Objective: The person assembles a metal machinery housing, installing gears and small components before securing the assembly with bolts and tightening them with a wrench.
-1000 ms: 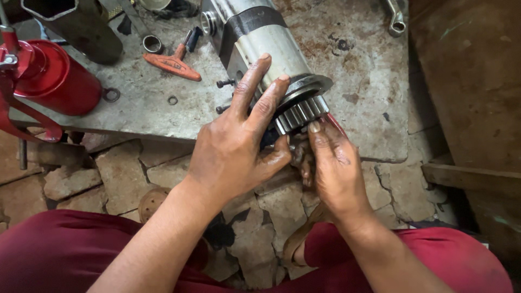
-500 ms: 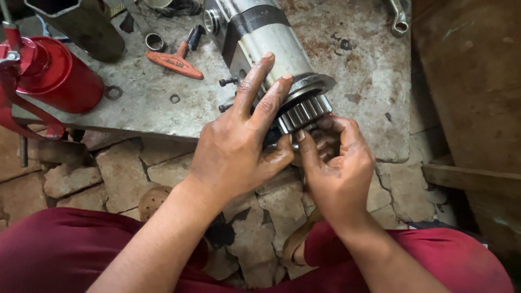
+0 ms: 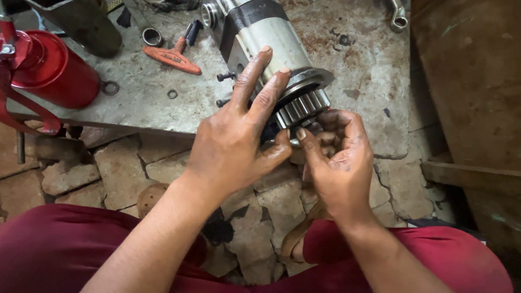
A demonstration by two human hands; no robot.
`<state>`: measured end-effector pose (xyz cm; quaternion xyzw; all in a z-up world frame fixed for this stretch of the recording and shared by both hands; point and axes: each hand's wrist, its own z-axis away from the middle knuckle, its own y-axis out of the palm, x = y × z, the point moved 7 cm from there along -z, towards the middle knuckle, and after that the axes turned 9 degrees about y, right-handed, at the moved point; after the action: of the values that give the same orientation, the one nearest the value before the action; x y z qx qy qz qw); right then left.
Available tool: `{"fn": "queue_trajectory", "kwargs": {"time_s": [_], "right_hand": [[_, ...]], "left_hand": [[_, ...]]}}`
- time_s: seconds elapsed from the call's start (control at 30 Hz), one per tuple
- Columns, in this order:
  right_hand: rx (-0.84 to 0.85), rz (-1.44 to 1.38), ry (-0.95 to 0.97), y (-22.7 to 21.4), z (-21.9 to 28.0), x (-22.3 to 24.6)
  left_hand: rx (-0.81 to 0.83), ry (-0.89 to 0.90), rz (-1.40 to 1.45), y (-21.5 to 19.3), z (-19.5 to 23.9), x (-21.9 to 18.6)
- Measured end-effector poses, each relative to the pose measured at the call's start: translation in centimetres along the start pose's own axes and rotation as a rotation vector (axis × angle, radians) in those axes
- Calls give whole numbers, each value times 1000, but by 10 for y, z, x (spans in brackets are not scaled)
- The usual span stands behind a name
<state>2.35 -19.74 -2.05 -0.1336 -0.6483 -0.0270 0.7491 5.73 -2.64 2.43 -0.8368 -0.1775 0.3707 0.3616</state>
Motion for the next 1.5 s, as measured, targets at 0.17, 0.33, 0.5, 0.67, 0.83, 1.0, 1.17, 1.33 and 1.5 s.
{"fn": "queue_trajectory", "kwargs": {"time_s": [0.17,0.33,0.5,0.67,0.83,1.0,1.17,1.33,1.5], "right_hand": [[-18,62,-29,2,2,6],[-64,115,34,1,2,3],[-70,99,-12,0,4,3],[-26,-34,-59,3,5,0],[-26,102,-136,-2,11,-6],[-61,174,-194,1,12,-1],[-119,224,-164,4,13,8],[-111,292,-235,4,15,10],[-94,233,-263,7,16,3]], "left_hand": [[-15,17,-1,-2,0,-1],[-33,38,10,-3,2,0],[-25,23,18,-1,3,1],[-17,9,34,1,5,4],[-13,-1,64,10,18,14],[29,-40,134,10,18,18],[5,-14,136,9,18,18],[11,-15,112,12,18,19],[-3,-3,97,13,20,18]]}}
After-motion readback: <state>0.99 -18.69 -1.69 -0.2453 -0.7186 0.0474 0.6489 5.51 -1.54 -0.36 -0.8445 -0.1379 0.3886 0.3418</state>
